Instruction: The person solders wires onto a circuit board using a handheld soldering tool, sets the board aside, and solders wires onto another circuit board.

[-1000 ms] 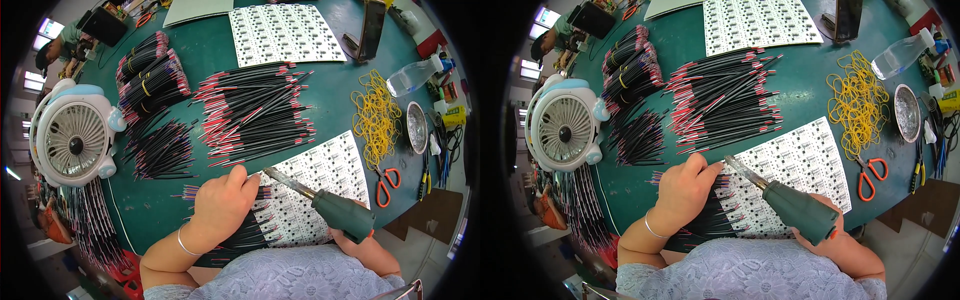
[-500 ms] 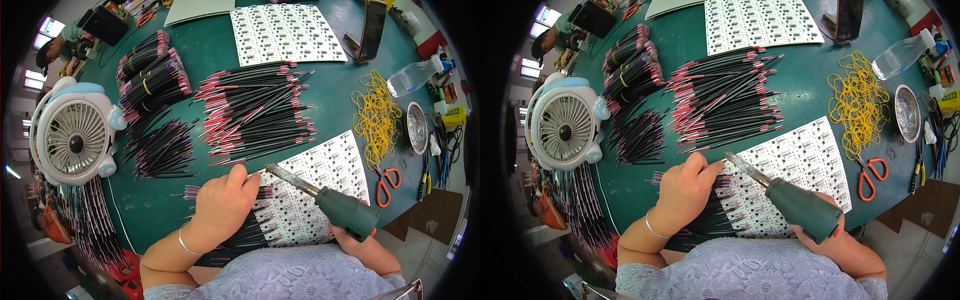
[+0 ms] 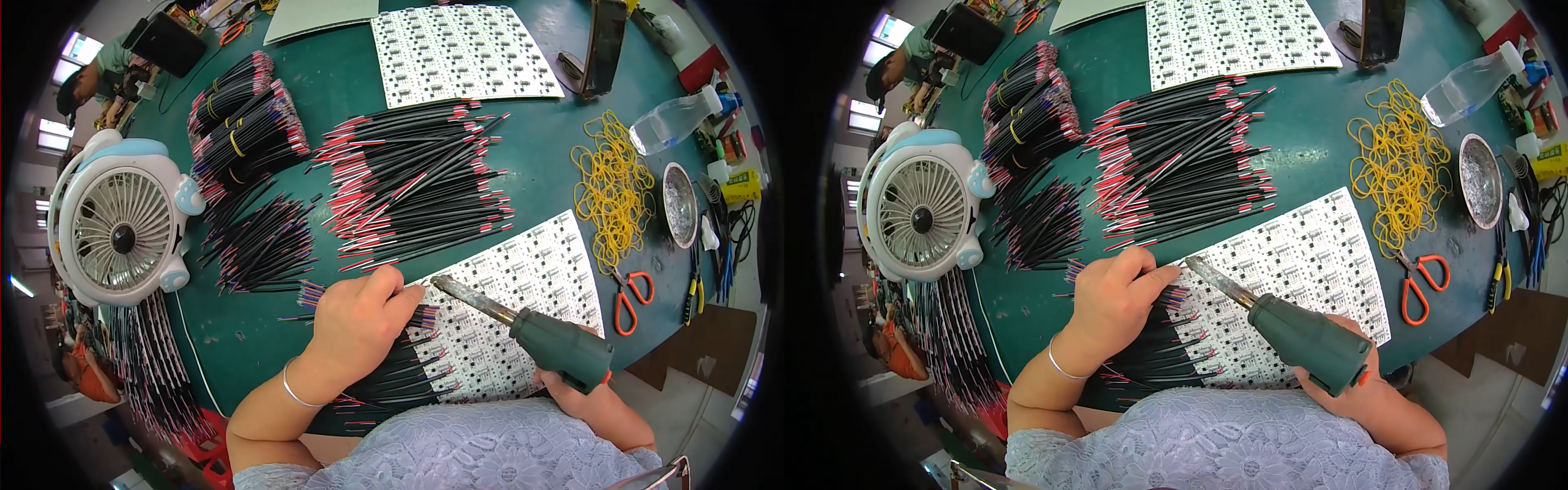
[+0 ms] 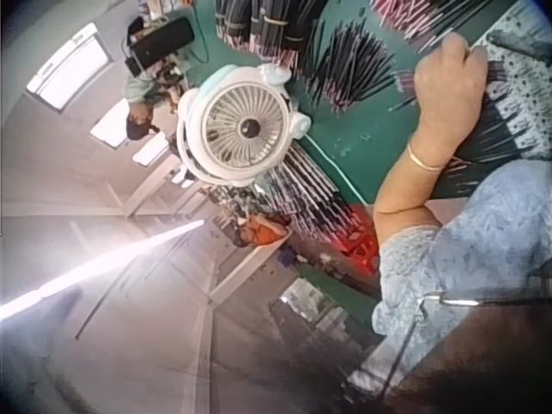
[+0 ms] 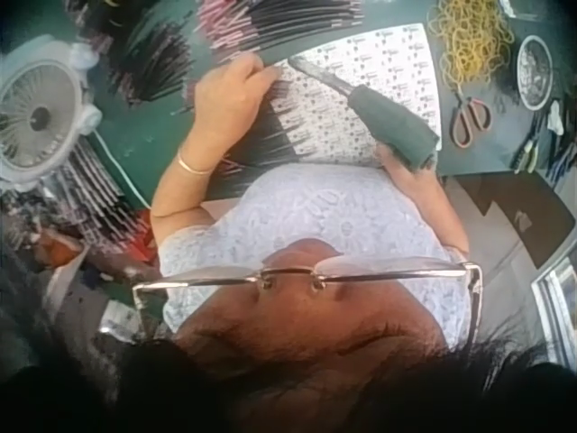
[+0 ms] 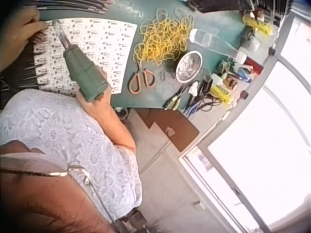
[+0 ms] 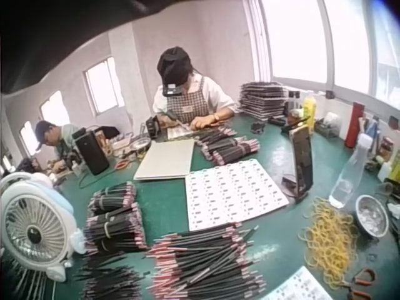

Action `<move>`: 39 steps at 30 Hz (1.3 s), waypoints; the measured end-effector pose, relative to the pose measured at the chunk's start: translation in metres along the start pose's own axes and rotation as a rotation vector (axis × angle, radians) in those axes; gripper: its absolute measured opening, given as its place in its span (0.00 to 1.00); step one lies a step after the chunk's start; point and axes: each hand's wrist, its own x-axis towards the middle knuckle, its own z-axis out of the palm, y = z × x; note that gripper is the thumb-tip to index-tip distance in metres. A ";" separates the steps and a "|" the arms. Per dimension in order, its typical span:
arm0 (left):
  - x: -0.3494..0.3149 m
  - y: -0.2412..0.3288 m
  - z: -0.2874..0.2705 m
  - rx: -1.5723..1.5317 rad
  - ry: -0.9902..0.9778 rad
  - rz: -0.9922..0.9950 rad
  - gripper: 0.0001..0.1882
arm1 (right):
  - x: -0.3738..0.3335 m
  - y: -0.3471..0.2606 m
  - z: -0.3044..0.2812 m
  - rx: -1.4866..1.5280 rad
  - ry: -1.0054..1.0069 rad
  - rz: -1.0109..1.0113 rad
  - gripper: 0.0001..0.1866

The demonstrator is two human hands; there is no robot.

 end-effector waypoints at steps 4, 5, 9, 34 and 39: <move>0.004 0.003 -0.004 0.032 -0.041 0.026 0.11 | 0.002 -0.004 0.001 -0.014 0.014 -0.005 0.18; 0.004 0.003 -0.004 0.031 -0.042 0.026 0.11 | 0.002 -0.005 0.002 0.012 0.024 -0.008 0.17; 0.004 0.006 -0.005 0.138 -0.122 0.060 0.11 | 0.012 -0.011 -0.005 -0.260 -0.002 -0.301 0.18; -0.009 0.019 -0.009 0.078 -0.105 0.000 0.11 | -0.007 -0.006 -0.013 0.266 0.037 -0.111 0.17; -0.013 0.023 -0.006 0.073 -0.172 -0.043 0.15 | -0.014 0.014 -0.007 0.086 0.000 -0.207 0.21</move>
